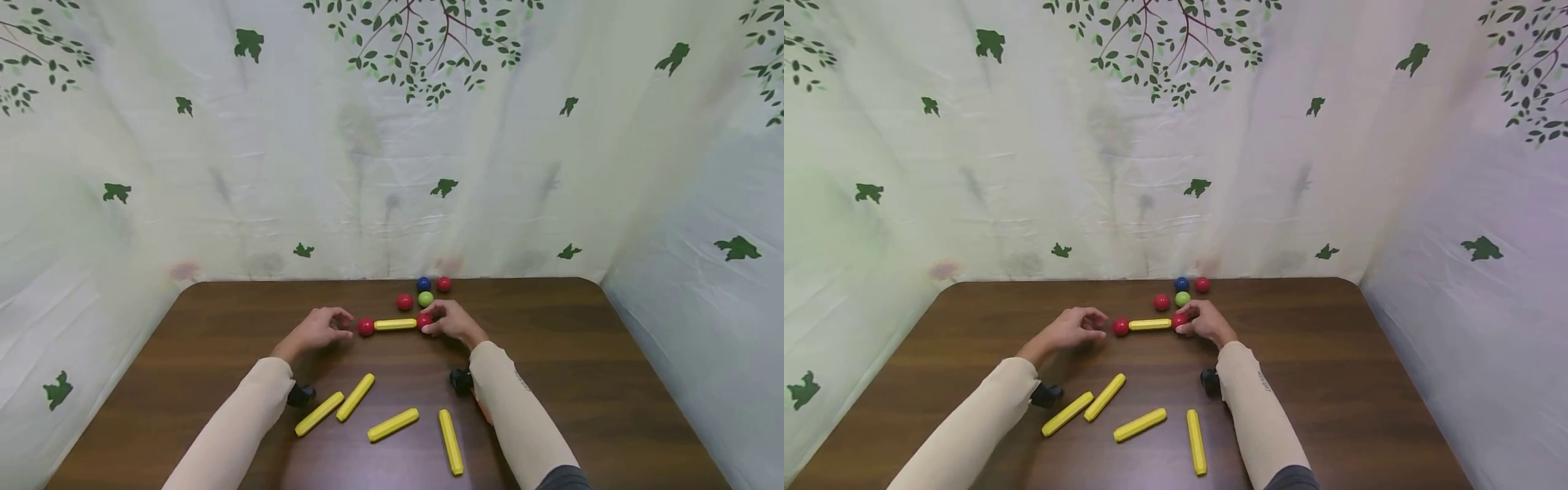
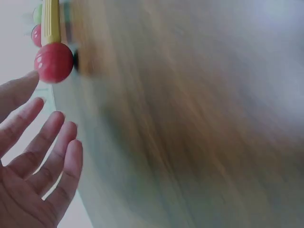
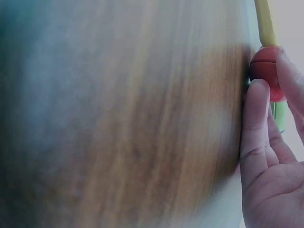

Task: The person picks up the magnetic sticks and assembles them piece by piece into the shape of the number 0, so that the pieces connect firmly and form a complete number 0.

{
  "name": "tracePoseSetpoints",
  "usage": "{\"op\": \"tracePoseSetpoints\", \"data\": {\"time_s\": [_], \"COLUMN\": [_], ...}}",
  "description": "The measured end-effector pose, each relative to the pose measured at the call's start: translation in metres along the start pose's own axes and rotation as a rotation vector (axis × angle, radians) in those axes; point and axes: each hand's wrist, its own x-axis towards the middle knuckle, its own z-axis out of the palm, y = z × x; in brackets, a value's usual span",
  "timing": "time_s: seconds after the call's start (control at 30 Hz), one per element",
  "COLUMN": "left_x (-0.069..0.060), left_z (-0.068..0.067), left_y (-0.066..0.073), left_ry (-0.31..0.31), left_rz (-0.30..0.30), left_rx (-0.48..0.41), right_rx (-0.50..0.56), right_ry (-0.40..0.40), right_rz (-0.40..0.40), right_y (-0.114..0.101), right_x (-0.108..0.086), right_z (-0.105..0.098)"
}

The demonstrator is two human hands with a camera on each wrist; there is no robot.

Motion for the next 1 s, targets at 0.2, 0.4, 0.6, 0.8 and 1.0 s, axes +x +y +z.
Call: {"op": "tracePoseSetpoints", "data": {"time_s": [0.2,0.4,0.6,0.8,1.0], "left_x": [-0.030,-0.063,-0.086,-0.103,-0.115], "left_z": [-0.006,-0.001,0.013,0.027,0.038], "left_y": [0.002,0.009,0.016,0.013,0.008], "left_ry": [-0.076,-0.130,-0.143,-0.104,-0.021], "left_rz": [0.040,0.036,0.044,0.056,0.041], "left_rx": [0.026,-0.002,-0.060,-0.057,0.062], "right_rx": [0.014,-0.006,-0.020,-0.001,-0.005], "right_ry": [-0.004,0.007,0.025,0.008,-0.007], "right_rz": [-0.029,-0.018,-0.006,-0.006,-0.012], "right_y": [0.003,0.005,0.005,0.004,0.002], "right_x": [-0.003,-0.005,-0.006,-0.005,-0.001], "right_z": [-0.009,-0.011,-0.010,-0.006,-0.001]}}
